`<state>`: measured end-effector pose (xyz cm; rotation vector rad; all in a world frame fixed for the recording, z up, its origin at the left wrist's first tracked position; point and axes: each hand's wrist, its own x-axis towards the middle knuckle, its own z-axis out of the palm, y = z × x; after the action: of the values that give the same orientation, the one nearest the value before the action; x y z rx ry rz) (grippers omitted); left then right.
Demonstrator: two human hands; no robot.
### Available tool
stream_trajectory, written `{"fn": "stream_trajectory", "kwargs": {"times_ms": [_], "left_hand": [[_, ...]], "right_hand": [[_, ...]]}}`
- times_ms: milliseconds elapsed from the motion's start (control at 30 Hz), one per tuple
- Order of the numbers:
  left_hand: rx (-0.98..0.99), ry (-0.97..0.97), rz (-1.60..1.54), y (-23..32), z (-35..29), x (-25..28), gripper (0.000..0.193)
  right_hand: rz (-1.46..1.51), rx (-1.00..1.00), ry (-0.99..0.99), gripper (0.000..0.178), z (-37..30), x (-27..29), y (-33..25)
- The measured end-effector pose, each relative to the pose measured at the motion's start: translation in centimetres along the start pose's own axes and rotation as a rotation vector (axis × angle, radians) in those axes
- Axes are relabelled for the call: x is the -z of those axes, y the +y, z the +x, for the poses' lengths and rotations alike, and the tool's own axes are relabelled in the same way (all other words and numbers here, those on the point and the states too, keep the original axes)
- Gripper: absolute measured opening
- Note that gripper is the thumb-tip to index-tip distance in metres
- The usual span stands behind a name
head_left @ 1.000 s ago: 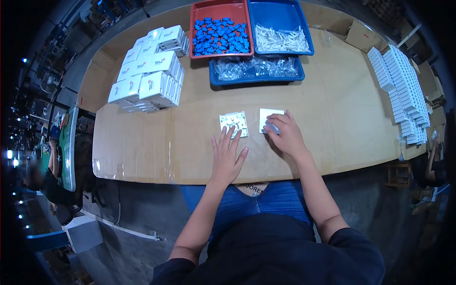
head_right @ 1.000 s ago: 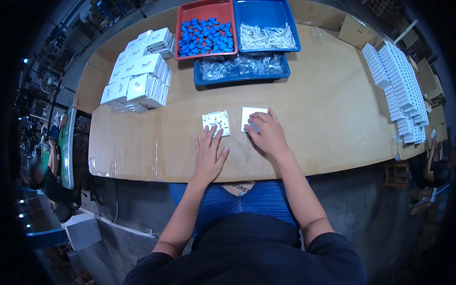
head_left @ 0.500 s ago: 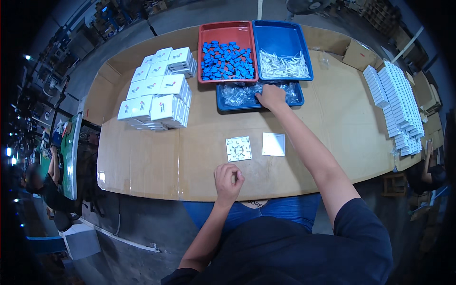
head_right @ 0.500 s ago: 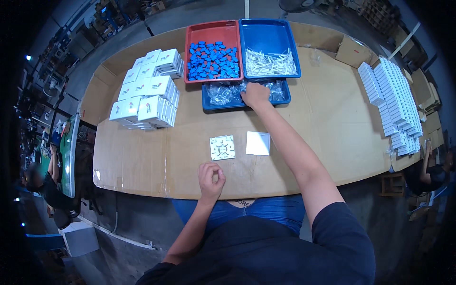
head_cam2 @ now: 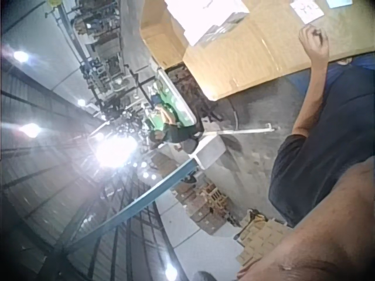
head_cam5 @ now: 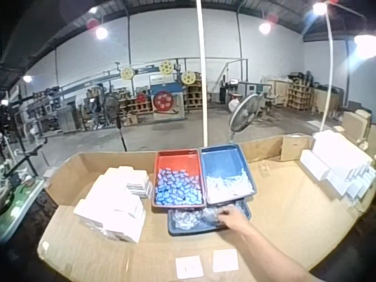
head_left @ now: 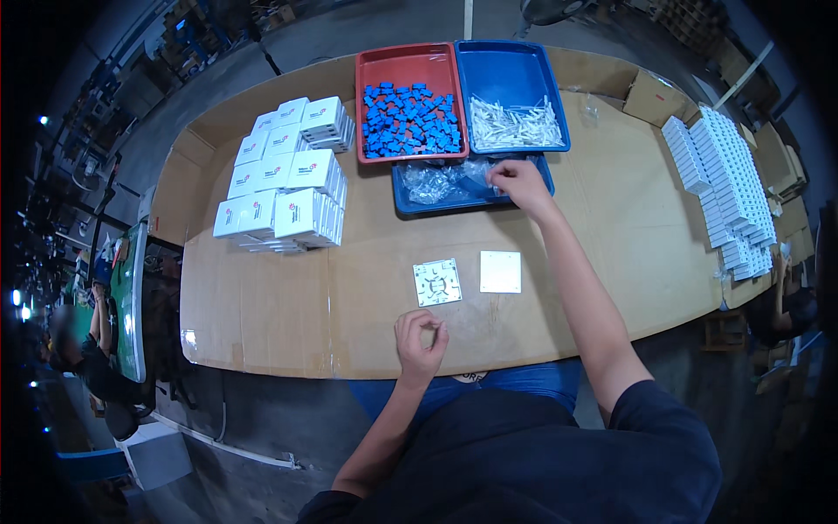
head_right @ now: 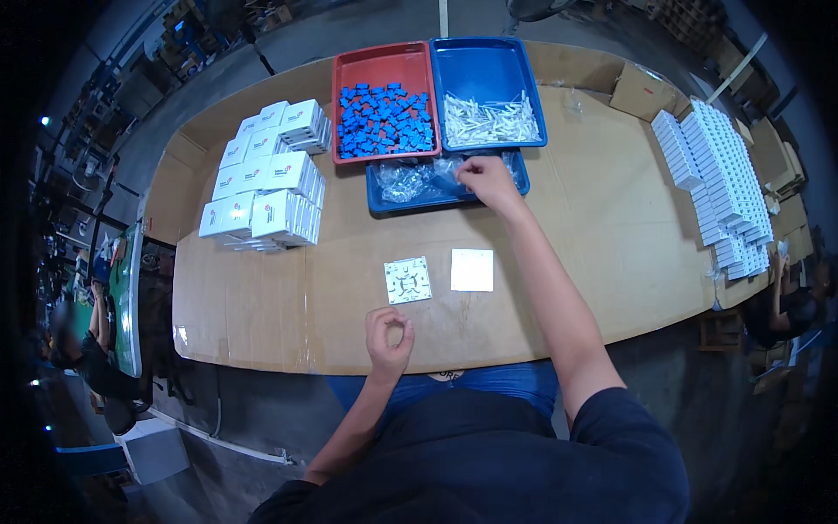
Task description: The recorder is packaging electronic components into small white boxes at a factory workbench.
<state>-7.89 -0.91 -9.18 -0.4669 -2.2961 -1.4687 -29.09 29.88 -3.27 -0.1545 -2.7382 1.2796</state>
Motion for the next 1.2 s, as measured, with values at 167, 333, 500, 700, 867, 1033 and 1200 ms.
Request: {"fn": "stream_trajectory", "kwargs": {"times_ms": [167,333,500,700,867,1033,1200], "left_hand": [[0.366,0.033,-0.24,2.9,2.6,-0.3,0.016],[0.611,-0.08,-0.752,6.4,8.2,-1.7,0.026],[0.914,-0.189,-1.201,5.4,7.2,-1.9,0.026],[0.923,-0.103,-1.272,6.2,6.2,-2.2,0.021],[0.751,-0.124,-1.157,4.6,5.9,-1.8,0.022],[0.538,0.225,-0.48,8.0,7.1,-1.7,0.024],[0.136,-0.082,-0.052,6.9,6.6,0.4,0.026]], "right_hand": [[0.739,-0.174,-0.213,0.007,-8.8,1.6,-5.3],[0.935,-0.209,-0.32,0.009,-15.5,0.0,-6.3],[0.962,-0.282,-0.409,0.015,-18.8,-0.5,-6.7],[1.047,-0.336,-0.47,0.014,-19.0,-0.7,-6.0],[0.995,-0.342,-0.509,0.012,-18.7,-1.3,-6.7],[0.91,-0.361,-0.395,0.011,-18.9,-2.2,-7.0],[0.949,-0.357,-0.318,0.008,-19.3,-2.5,-7.3]]}}
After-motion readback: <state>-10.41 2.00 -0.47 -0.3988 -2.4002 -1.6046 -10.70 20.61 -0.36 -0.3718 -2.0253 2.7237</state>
